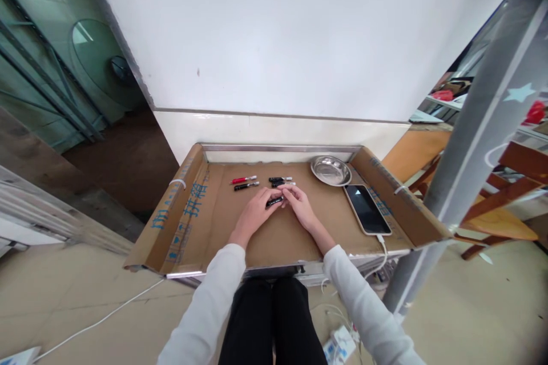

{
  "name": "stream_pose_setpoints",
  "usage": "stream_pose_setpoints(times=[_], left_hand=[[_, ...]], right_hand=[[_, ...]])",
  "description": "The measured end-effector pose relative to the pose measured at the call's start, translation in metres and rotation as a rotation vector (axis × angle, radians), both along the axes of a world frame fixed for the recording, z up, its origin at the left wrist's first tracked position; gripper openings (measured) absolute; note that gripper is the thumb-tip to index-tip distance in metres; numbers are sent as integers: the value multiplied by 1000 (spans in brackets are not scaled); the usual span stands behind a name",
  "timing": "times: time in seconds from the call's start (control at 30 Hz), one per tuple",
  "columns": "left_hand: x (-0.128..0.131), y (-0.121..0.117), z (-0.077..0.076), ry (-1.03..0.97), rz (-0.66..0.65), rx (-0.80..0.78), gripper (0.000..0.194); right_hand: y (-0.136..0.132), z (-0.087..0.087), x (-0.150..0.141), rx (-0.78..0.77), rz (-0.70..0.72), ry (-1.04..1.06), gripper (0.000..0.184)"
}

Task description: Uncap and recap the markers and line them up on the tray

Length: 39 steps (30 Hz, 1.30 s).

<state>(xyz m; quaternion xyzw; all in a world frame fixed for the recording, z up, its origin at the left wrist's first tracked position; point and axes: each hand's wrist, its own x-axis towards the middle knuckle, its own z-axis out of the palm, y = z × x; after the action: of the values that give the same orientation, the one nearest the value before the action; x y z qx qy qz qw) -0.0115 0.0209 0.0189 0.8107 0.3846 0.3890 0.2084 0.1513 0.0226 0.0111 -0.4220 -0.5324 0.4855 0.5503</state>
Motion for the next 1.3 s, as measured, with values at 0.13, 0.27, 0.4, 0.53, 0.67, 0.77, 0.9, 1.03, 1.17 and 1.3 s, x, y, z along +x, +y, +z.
stream_pose_setpoints(times=[0.13,0.27,0.4,0.53,0.67,0.77,0.9,1.03,1.17,1.3], left_hand=[[1,5,-5,-209,139,72,26],[1,4,-3,-224,93,121,21],[3,-2,1,-114,-25,157,19],[4,0,0,-194,115,190,22],[1,3,0,-273,230,208,16],[-2,6,1,-266,258,187,14],[-3,11,-3,-222,217,78,15],[-2,10,-5,16,-21,-8,15],[2,7,-4,192,-66,74,16],[6,10,-10,240,-42,143,26]], right_hand=[[0,-1,3,-212,34,326,23],[-1,0,6,-313,76,459,20],[-4,3,3,-334,209,463,18],[-2,5,7,-349,150,495,15],[2,2,14,-358,62,517,15],[5,-3,17,-326,38,488,18],[6,-7,18,-247,-63,436,23],[3,-5,16,-50,-231,249,25],[-9,0,12,149,-263,-116,22],[-23,0,10,222,-123,-378,22]])
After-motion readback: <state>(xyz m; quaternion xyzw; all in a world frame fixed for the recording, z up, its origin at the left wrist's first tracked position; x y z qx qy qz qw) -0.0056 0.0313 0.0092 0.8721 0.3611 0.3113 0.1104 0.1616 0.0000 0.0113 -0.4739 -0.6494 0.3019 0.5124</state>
